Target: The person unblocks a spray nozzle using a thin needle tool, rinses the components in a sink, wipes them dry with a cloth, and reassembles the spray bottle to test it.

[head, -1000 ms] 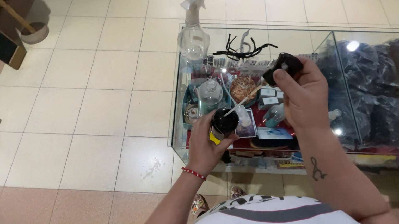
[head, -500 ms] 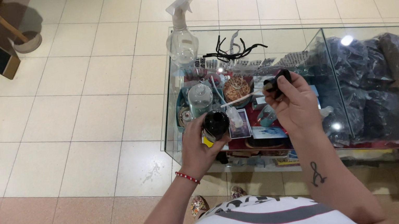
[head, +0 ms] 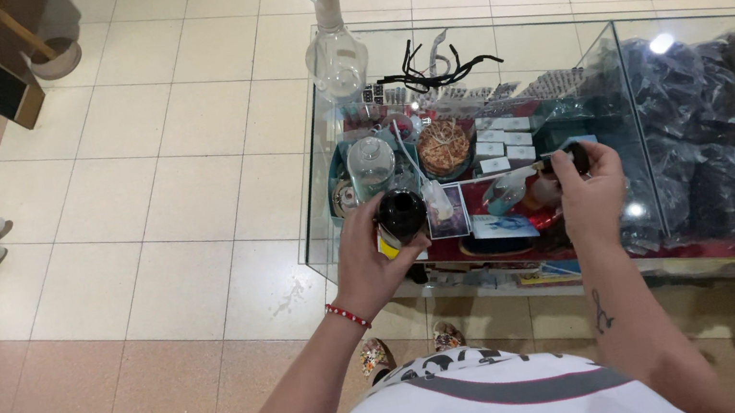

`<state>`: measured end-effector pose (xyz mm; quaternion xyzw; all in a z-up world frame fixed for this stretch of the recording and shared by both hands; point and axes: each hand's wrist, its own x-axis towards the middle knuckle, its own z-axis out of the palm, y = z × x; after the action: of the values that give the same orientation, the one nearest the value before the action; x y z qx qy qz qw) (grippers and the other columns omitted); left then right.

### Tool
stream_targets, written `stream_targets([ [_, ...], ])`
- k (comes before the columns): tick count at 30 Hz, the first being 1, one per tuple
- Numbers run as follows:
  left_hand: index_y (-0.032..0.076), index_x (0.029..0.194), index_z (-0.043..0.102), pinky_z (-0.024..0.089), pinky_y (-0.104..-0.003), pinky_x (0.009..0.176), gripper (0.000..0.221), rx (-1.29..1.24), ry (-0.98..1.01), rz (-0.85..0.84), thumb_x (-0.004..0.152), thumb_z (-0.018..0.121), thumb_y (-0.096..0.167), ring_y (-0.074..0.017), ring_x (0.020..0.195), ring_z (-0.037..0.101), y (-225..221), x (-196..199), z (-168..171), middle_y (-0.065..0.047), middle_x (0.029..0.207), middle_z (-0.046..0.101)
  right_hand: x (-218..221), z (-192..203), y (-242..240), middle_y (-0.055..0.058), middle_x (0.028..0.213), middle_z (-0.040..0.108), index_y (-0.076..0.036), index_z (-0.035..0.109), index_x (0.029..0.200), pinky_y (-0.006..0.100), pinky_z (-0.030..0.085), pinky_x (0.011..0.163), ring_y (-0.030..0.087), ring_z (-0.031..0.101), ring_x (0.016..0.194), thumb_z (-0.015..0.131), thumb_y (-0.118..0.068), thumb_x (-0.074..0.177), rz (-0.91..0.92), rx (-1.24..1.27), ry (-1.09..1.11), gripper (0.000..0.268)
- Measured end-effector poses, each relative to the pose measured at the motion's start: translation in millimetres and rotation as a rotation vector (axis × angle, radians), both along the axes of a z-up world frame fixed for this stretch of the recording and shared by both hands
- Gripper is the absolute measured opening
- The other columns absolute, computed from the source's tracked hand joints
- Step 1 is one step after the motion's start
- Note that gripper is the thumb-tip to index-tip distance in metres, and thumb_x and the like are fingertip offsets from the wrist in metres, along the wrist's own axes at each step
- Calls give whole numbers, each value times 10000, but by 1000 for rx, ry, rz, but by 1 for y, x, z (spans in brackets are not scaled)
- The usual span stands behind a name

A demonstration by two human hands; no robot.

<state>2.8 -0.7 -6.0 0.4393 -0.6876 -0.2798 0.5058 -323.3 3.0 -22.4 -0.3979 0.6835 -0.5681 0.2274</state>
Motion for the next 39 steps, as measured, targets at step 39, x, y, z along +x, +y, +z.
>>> stream_targets([
  [39,-135,1455,359,455,-543,1119,916,156,-8,36,777,889,178,-503,1343,460,-37,20,49,-331,1403,438,92,95,40,296,1235,584,30,378,1474,624,529,953,528,611,1176,870,-135,781,386,-113,389,866],
])
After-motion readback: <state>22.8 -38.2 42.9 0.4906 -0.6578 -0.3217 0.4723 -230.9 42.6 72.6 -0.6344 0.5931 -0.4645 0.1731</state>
